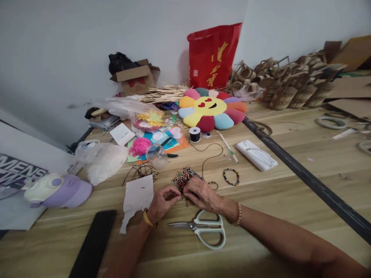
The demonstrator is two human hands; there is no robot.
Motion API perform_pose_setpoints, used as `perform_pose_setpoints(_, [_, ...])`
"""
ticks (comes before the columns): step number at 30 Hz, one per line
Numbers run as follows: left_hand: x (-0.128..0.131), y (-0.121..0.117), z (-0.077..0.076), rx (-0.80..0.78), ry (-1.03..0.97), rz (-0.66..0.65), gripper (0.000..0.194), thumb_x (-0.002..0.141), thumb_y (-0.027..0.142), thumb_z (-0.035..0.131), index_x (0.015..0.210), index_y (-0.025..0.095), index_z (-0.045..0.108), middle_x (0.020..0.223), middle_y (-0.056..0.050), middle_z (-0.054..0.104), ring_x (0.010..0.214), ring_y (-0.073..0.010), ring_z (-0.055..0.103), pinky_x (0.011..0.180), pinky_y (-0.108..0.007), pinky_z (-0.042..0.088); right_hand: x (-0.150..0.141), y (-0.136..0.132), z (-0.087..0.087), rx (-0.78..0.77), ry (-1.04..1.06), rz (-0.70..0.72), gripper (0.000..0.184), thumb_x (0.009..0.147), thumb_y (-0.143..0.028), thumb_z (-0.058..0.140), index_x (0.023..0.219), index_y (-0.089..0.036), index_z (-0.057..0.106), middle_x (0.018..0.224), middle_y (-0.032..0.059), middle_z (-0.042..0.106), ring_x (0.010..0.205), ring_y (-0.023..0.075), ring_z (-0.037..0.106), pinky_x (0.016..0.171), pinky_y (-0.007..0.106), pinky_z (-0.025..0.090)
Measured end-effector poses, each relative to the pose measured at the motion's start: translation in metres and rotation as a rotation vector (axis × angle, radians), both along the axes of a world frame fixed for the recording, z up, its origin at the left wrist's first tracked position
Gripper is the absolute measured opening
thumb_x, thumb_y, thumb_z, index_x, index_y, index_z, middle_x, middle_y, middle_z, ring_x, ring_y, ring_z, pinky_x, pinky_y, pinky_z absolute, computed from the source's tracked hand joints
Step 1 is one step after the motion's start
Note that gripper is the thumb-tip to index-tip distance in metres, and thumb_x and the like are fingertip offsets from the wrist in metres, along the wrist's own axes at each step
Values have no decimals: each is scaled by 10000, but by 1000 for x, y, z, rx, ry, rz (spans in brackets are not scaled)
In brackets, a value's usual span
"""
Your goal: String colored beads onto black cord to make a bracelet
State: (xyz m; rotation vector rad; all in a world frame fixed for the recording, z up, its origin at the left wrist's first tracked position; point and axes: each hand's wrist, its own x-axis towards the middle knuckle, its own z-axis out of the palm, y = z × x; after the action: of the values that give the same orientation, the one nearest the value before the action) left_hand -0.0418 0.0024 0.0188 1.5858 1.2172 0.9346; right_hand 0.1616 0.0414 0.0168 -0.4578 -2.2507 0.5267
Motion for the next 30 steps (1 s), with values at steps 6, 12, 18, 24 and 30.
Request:
perform_pose_setpoints(6, [3, 1, 1, 10, -43, -11, 243, 754, 358, 711, 727, 125, 647, 757, -58, 642, 720, -147, 599, 674, -265, 495, 0, 0, 2, 8, 3, 5, 187, 977, -205, 418, 861, -184, 563, 763, 54, 613, 721, 179, 532, 687, 306, 446])
perform_pose_setpoints(12, [2, 1, 0, -144, -115, 62, 248, 681, 332, 772, 757, 124, 660, 729, -39, 671, 677, -134, 614, 662, -246, 507, 1, 2, -3, -13, -3, 14, 183, 978, -209, 416, 870, -180, 561, 777, 59, 615, 739, 182, 528, 709, 312, 450])
perform_pose_setpoints(18, [1, 1, 1, -182, -168, 112, 224, 624, 293, 809, 705, 131, 677, 707, -38, 707, 664, -140, 637, 670, -237, 518, 0, 3, -6, -20, -24, 13, 159, 972, -197, 434, 871, -169, 554, 776, 61, 615, 742, 180, 521, 722, 305, 442])
perform_pose_setpoints(24, [2, 1, 3, -211, -197, 126, 188, 617, 262, 815, 699, 135, 703, 693, -33, 725, 654, -136, 645, 663, -224, 518, 0, 3, -6, -28, -39, 12, 171, 978, -208, 427, 866, -168, 551, 777, 58, 608, 741, 178, 514, 722, 304, 436])
perform_pose_setpoints(30, [2, 1, 6, -214, -201, 132, 175, 610, 247, 818, 696, 136, 713, 686, -29, 730, 639, -130, 641, 646, -214, 510, 0, 3, -6, -32, -39, 20, 163, 979, -205, 432, 873, -169, 551, 783, 55, 606, 747, 172, 518, 730, 301, 434])
